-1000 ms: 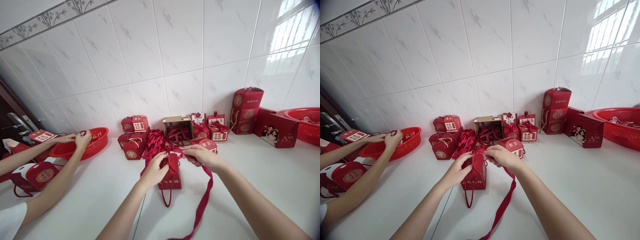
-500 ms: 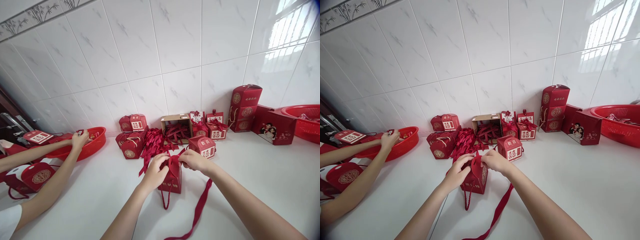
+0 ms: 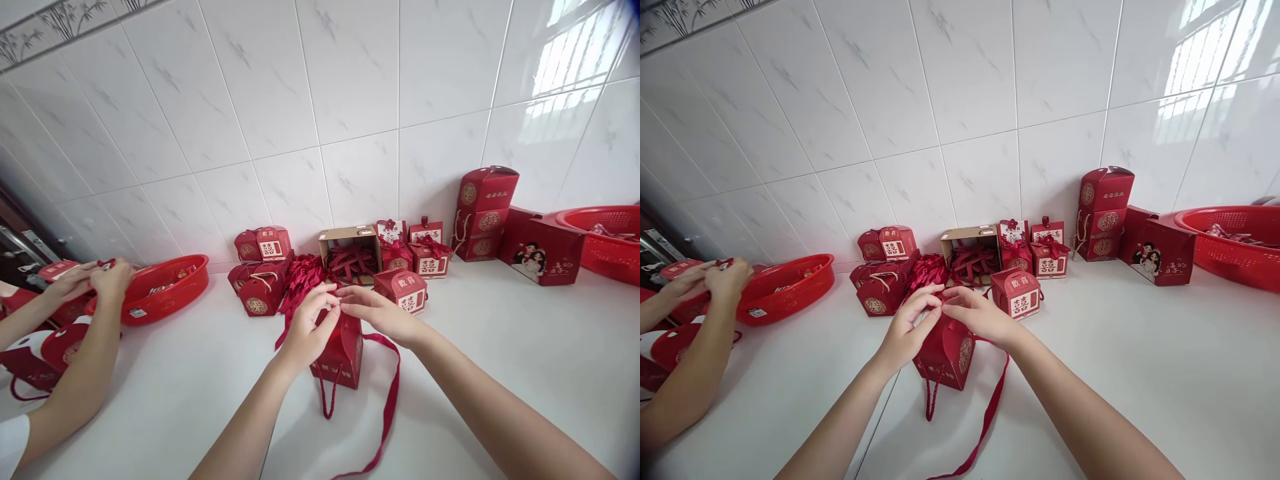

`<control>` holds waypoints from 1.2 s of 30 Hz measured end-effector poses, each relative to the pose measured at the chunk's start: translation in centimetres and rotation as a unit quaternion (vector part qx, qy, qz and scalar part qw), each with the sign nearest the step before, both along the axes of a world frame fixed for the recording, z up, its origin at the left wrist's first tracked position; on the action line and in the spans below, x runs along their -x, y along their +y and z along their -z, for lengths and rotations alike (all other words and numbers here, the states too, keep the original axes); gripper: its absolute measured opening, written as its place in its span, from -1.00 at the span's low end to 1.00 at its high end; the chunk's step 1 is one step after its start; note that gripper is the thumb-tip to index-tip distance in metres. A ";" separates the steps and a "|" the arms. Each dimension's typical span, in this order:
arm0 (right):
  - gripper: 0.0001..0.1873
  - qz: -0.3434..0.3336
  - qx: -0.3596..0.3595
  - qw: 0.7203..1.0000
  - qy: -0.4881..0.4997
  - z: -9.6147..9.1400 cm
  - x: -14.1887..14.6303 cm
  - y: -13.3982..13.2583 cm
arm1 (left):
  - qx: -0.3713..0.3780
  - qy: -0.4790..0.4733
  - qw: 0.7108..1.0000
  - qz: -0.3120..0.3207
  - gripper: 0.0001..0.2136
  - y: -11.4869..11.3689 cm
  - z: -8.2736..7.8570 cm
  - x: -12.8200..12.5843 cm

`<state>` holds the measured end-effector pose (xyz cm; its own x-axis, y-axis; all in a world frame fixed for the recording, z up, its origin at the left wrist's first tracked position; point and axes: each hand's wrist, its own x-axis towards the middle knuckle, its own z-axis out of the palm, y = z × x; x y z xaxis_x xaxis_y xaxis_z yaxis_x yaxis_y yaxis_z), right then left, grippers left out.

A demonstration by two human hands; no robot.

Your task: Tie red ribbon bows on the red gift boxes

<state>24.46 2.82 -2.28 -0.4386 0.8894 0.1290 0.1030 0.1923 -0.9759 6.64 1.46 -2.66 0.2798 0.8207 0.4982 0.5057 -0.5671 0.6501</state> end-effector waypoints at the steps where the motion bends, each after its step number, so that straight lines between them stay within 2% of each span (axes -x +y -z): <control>1: -0.68 -0.018 0.014 0.999 0.033 0.0 0.0 0.1 | -0.015 -0.008 1.000 -0.002 -0.88 0.0 -0.4 0.0; 5: -0.70 -0.029 0.020 0.996 0.079 -0.4 -0.5 0.3 | -0.041 -0.023 0.999 -0.023 -0.88 0.1 -1.4 0.6; 9: -0.79 -0.004 -0.041 0.985 0.170 -2.3 -2.3 -0.7 | 0.028 0.009 1.000 0.008 -0.88 -0.2 -0.7 2.4; 13: -0.88 0.024 -0.141 0.929 0.341 -4.7 -4.9 -3.0 | 0.059 0.048 0.996 -0.036 -0.78 -0.5 0.7 4.0; 16: -0.86 0.016 -0.194 0.898 0.395 -5.7 -5.6 -4.4 | 0.079 0.009 0.995 -0.062 -0.80 -0.5 1.5 4.5; 18: -0.86 0.030 -0.187 0.908 0.375 -5.5 -4.9 -4.5 | 0.087 -0.003 0.994 -0.059 -0.79 -0.5 1.9 4.5; 22: -0.84 0.070 -0.107 0.951 0.282 -3.6 -1.6 -3.4 | 0.086 -0.021 0.994 -0.070 -0.79 -0.4 2.5 4.5; 26: -0.75 0.106 -0.068 0.976 0.178 -1.2 1.5 -1.8 | 0.136 -0.138 0.975 -0.107 -0.75 -0.2 2.9 4.6; 30: -0.78 0.141 -0.087 0.985 0.045 0.7 3.0 -0.8 | 0.205 -0.227 0.948 -0.088 -0.69 -0.3 3.1 4.5; 36: -0.82 0.130 -0.059 0.987 -0.078 2.2 3.5 -0.3 | 0.233 -0.245 0.939 -0.064 -0.65 -0.9 3.0 3.5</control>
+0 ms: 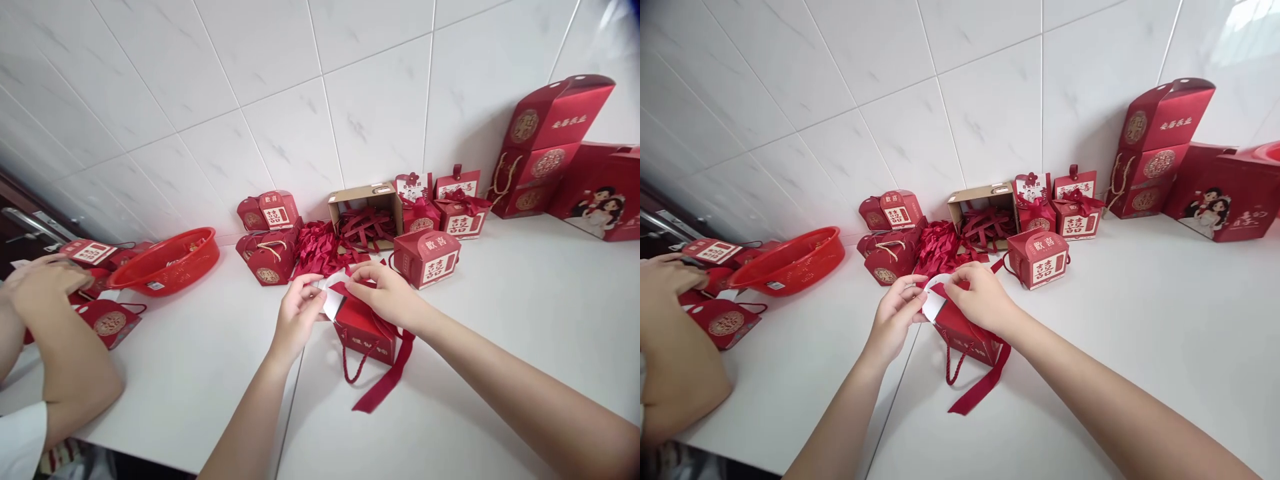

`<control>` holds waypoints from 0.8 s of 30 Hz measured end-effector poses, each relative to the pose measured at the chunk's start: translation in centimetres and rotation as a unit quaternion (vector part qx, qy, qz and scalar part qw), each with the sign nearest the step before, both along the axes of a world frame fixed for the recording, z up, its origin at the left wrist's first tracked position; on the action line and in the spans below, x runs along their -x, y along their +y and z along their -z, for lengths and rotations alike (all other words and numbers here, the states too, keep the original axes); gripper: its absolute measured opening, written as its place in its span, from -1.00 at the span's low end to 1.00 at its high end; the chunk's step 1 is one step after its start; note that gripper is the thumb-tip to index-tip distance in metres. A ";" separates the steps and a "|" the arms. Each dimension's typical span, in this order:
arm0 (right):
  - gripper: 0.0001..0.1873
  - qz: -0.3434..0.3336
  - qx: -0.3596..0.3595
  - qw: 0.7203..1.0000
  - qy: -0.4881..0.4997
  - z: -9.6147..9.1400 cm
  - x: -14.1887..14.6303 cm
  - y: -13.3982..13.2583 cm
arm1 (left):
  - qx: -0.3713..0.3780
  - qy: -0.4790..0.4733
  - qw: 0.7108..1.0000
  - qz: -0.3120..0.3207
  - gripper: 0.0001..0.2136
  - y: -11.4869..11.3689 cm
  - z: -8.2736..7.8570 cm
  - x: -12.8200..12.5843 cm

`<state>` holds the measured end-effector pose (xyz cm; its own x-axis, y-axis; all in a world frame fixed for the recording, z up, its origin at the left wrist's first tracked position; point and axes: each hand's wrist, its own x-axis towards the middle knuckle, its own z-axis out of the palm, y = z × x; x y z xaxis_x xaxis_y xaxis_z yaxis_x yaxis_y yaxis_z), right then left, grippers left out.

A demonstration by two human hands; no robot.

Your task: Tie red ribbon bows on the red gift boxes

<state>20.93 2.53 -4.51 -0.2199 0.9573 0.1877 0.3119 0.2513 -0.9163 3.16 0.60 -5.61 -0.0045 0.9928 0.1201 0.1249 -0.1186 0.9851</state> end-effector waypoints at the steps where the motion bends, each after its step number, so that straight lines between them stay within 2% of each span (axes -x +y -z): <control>1: -0.82 -0.001 -0.004 1.000 -0.014 0.1 0.0 0.0 | 0.001 0.000 1.000 0.001 -0.65 0.0 0.0 -0.1; 17: -0.83 0.018 -0.017 0.996 -0.085 -0.1 0.0 0.1 | -0.009 0.023 1.000 0.006 -0.65 -0.7 -0.5 -0.8; 21: -0.86 0.006 -0.042 0.991 -0.129 0.3 0.3 0.0 | -0.011 0.023 1.000 0.007 -0.64 -0.7 -0.5 -0.8; 24: -0.86 0.015 -0.049 0.991 -0.125 0.4 0.3 0.0 | -0.010 0.031 0.999 0.003 -0.64 -0.7 -0.5 -0.8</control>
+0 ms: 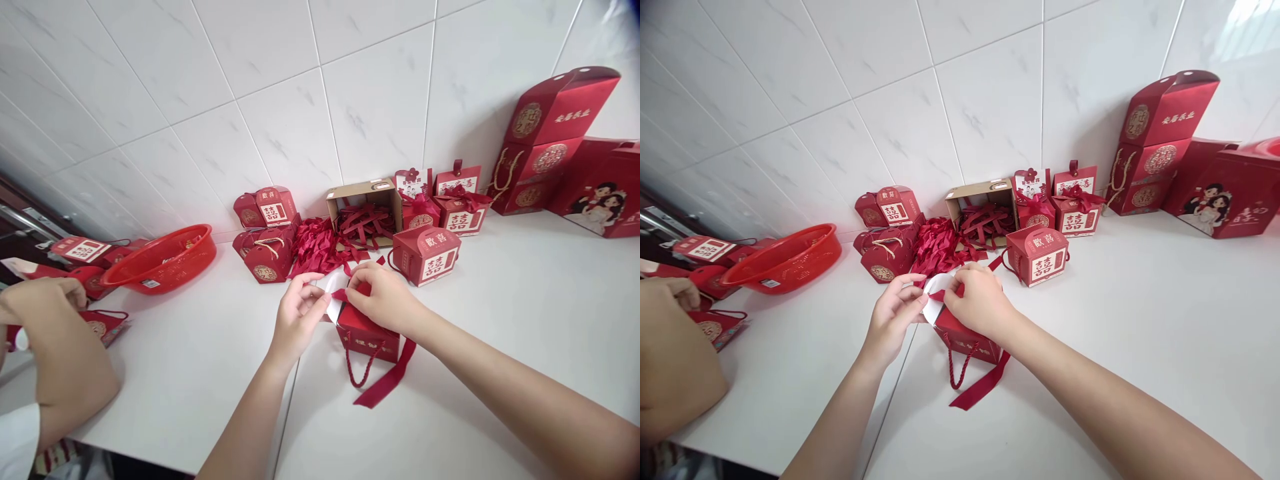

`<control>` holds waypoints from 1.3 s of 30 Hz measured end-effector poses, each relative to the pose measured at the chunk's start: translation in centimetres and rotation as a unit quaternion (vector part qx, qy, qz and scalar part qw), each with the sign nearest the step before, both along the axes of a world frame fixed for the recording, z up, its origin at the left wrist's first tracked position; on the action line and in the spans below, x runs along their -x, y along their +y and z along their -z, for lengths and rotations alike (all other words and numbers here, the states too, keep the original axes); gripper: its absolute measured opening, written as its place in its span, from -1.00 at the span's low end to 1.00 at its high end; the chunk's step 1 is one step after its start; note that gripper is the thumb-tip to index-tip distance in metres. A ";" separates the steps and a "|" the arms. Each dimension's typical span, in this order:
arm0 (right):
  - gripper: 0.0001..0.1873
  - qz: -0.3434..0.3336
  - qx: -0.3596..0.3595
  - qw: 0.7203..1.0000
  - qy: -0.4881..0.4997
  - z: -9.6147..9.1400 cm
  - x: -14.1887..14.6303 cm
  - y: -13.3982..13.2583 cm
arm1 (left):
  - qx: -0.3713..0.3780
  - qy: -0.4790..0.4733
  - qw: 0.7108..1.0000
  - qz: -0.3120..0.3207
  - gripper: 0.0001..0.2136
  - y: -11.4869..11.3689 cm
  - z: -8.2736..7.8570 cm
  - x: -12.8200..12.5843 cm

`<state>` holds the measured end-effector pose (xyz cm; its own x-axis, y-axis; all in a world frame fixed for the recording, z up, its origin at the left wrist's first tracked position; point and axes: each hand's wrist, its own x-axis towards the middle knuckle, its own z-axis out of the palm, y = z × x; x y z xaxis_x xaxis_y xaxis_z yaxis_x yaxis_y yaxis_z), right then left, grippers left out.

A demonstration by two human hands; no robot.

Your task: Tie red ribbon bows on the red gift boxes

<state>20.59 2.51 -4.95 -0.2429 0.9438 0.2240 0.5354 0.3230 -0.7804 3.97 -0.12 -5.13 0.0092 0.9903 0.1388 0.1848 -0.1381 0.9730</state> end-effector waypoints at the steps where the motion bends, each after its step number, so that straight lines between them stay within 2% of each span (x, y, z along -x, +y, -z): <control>1: -0.86 0.006 0.002 1.000 0.011 0.0 0.0 0.0 | 0.000 0.003 1.000 0.000 -0.64 0.0 0.0 0.0; 5: -0.84 0.010 0.010 0.998 0.055 -0.2 -0.1 0.1 | -0.001 0.003 1.000 0.012 -0.65 0.0 0.1 0.0; 17: -0.85 0.023 0.005 0.999 0.047 -0.3 -0.2 0.1 | 0.004 0.001 1.000 0.013 -0.64 0.0 0.1 0.1; 23: -0.86 -0.025 0.024 0.996 0.079 0.0 -0.2 0.1 | -0.002 0.012 1.000 0.014 -0.62 -0.2 0.0 0.0; 26: -0.87 -0.042 0.028 0.995 0.091 0.2 0.0 0.1 | 0.020 0.000 0.999 0.037 -0.71 -0.1 0.3 -0.3; 29: -0.87 -0.050 0.015 0.996 0.079 0.2 0.2 0.1 | 0.050 0.066 0.996 0.042 -0.71 0.4 0.9 -0.2; 32: -0.83 -0.043 -0.021 0.997 0.060 -0.3 -0.4 0.1 | 0.063 0.151 0.987 0.005 -0.75 1.3 1.5 1.4; 35: -0.81 0.004 -0.074 0.995 0.064 -1.3 -2.4 0.0 | 0.054 0.210 0.973 -0.073 -0.73 2.6 1.7 4.6; 37: -0.78 0.038 -0.074 0.993 0.079 -1.7 -4.3 -0.4 | 0.033 0.231 0.965 -0.121 -0.69 3.3 1.5 6.4; 39: -0.75 0.054 -0.041 0.994 0.086 -1.6 -6.0 -1.2 | -0.005 0.231 0.962 -0.144 -0.77 3.7 1.4 6.9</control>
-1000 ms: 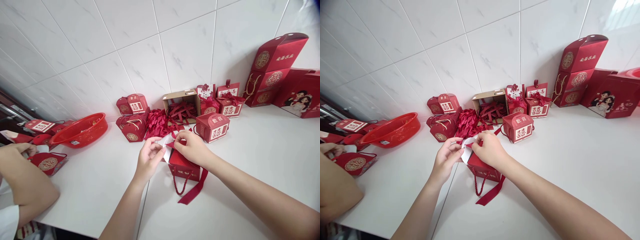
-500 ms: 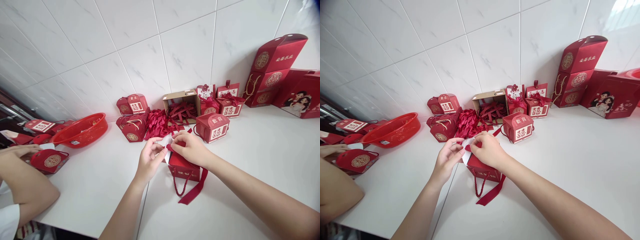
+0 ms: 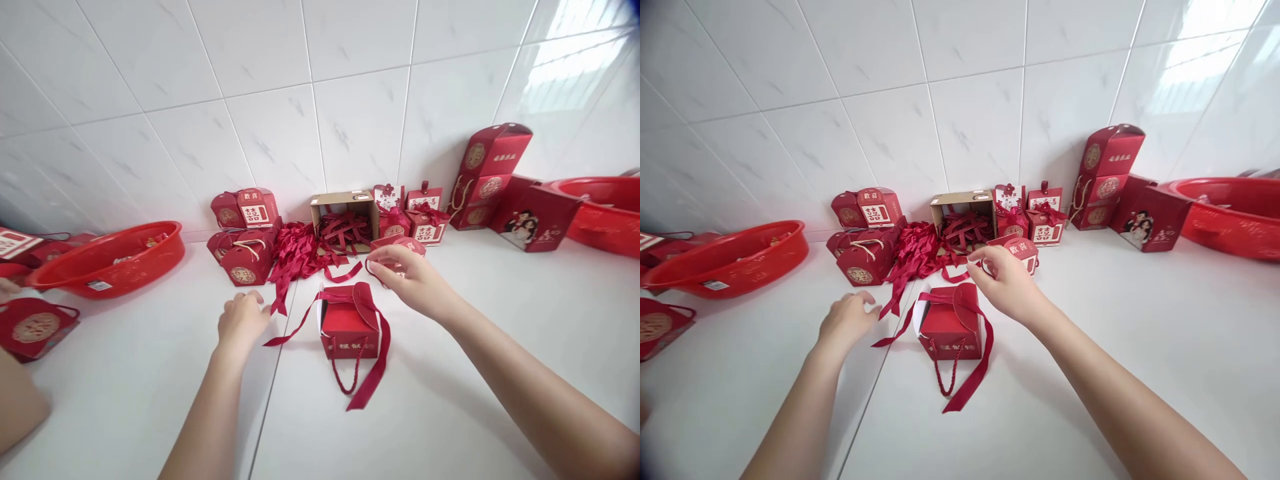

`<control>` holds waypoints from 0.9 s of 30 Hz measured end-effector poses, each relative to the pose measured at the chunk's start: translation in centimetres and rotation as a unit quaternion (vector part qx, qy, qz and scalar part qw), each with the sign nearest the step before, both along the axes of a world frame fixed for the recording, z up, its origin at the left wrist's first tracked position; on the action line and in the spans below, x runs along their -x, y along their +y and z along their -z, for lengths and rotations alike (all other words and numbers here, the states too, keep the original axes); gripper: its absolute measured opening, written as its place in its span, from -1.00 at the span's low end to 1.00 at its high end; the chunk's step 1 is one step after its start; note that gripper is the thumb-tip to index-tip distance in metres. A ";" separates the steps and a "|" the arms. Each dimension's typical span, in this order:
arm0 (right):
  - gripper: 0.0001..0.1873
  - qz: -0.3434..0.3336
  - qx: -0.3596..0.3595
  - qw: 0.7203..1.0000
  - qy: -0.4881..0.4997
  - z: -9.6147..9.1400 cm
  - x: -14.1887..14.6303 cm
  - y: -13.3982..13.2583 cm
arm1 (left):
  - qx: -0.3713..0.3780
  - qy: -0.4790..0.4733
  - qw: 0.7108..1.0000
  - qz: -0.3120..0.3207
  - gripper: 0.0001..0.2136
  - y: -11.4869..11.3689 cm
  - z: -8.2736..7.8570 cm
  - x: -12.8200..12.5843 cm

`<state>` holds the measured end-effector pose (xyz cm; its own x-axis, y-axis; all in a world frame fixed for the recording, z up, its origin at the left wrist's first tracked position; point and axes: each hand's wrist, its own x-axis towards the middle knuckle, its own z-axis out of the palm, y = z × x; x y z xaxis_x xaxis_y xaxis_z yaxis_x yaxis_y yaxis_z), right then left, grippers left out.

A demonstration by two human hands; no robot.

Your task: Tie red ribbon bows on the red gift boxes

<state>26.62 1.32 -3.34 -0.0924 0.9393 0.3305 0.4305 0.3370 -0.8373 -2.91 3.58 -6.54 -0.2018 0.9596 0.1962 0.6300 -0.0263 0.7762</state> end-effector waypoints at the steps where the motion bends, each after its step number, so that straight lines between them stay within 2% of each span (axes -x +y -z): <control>1: -0.72 -0.003 0.028 1.000 0.000 0.3 -0.7 -0.5 | -0.022 -0.003 1.000 0.007 -0.82 0.0 0.0 -0.3; 3: -0.66 -0.024 0.096 0.995 0.001 1.5 -1.5 -1.5 | -0.050 -0.018 0.997 0.051 -0.79 -0.2 0.2 -2.0; 5: -0.61 -0.059 0.159 0.985 0.030 3.2 -1.7 -2.2 | -0.046 -0.034 0.991 0.124 -0.75 -0.8 0.7 -4.2; 8: -0.56 -0.087 0.198 0.966 0.141 5.7 -1.3 -2.5 | -0.007 -0.049 0.975 0.215 -0.74 -1.7 1.7 -6.9; 10: -0.54 -0.095 0.210 0.954 0.190 6.8 -1.2 -2.3 | 0.021 -0.053 0.968 0.243 -0.72 -2.0 2.0 -7.5; 14: -0.53 -0.106 0.230 0.951 0.175 7.4 -2.1 -1.7 | 0.065 -0.039 0.959 0.273 -0.61 -1.6 1.7 -6.6; 17: -0.54 -0.047 0.194 0.967 0.157 7.3 -3.3 -1.5 | 0.081 -0.008 0.963 0.257 -0.55 -0.9 1.5 -5.4; 21: -0.56 0.057 0.110 0.988 0.095 8.2 -4.2 -1.2 | 0.093 0.054 0.972 0.211 -0.62 -0.1 2.3 -4.3; 24: -0.59 0.105 0.063 0.991 0.046 8.8 -4.1 -1.1 | 0.100 0.125 0.976 0.146 -0.75 0.2 2.7 -3.6; 27: -0.61 0.136 0.022 0.990 0.035 8.5 -3.6 -1.5 | 0.113 0.183 0.973 0.088 -0.83 -0.2 1.9 -2.8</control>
